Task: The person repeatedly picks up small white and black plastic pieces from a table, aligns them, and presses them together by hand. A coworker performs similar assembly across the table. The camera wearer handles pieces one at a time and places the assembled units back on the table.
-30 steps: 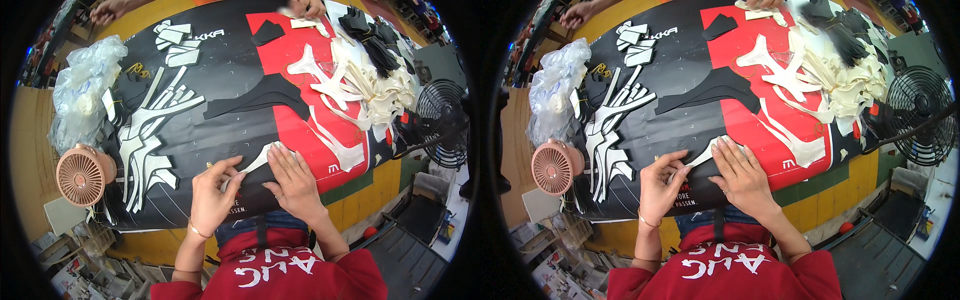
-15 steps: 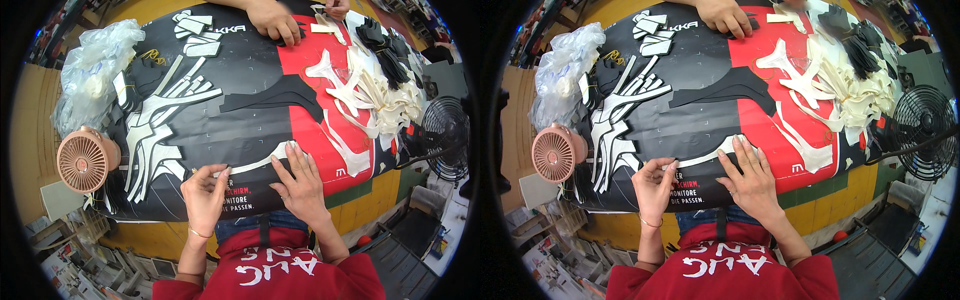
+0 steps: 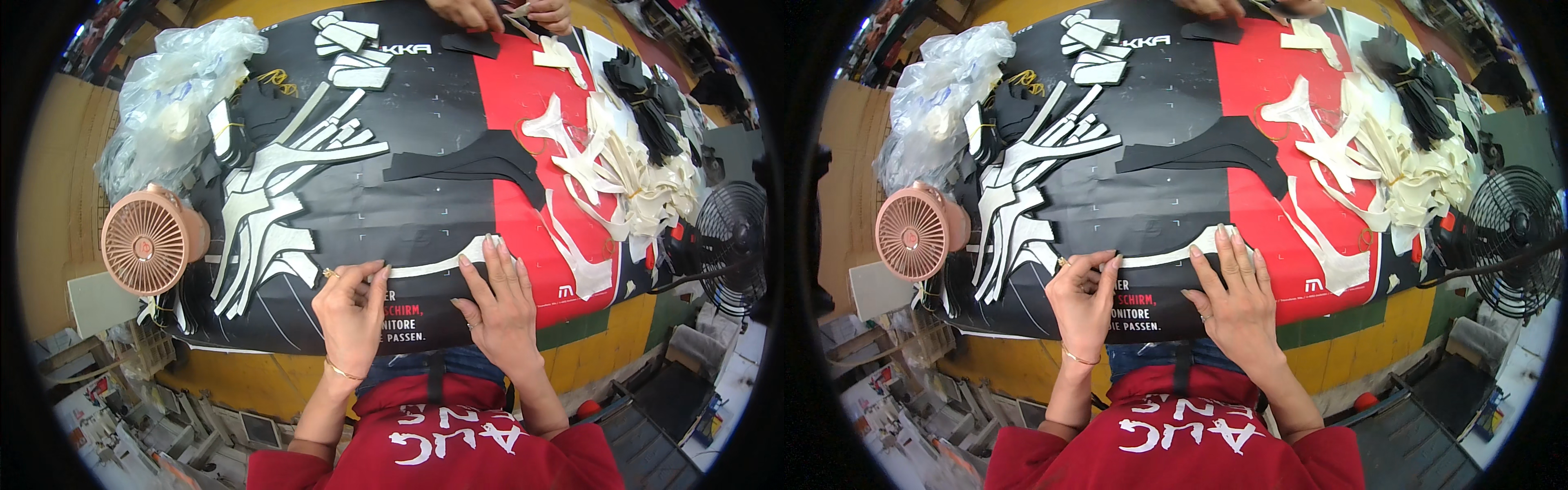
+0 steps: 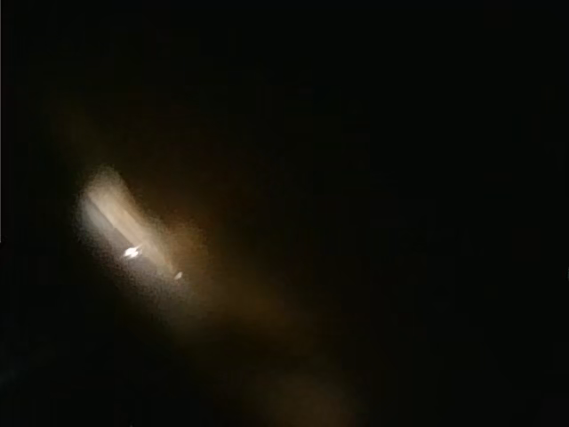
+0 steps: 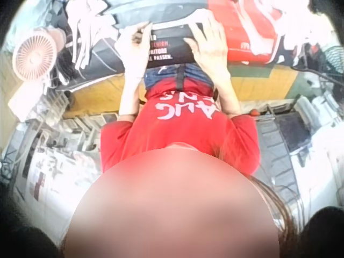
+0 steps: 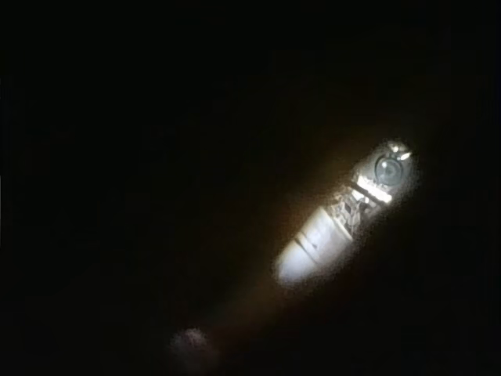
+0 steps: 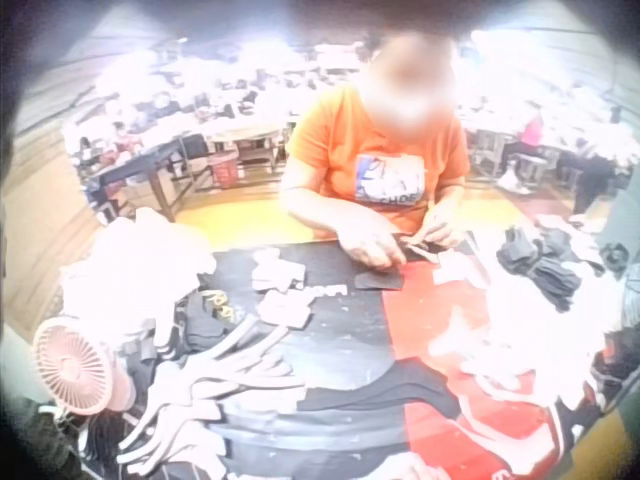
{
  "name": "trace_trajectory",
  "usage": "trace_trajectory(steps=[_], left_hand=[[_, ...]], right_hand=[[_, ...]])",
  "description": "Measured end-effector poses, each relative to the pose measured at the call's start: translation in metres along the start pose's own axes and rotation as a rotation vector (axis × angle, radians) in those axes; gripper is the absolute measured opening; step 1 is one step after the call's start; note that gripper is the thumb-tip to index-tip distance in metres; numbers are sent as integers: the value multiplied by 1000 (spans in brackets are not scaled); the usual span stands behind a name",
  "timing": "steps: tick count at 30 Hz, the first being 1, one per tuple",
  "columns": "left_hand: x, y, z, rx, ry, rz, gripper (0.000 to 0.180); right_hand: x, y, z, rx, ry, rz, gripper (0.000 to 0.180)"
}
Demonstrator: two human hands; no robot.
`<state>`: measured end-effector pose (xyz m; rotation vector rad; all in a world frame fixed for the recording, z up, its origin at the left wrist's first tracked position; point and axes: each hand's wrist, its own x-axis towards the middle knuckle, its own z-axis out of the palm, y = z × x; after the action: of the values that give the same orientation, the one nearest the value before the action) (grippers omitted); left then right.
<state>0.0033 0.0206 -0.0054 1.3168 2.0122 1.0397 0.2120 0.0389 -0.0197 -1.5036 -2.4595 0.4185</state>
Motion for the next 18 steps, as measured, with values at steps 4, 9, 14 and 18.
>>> trace_trajectory(steps=[4, 9, 14, 18], left_hand=[[0, 0, 0, -57, 18, -74, 13], [-3, -1, 0, -46, 27, -102, 14], [-4, -3, 2, 13, 72, -33, 14], [-8, -4, 6, 94, 113, 38, 15]], right_hand=[[1, -2, -1, -3, -5, 7, 54], [1, -3, -2, 24, -29, 16, 51], [1, -2, -2, 32, -25, 17, 51], [1, -2, -1, -3, -13, 12, 52]])
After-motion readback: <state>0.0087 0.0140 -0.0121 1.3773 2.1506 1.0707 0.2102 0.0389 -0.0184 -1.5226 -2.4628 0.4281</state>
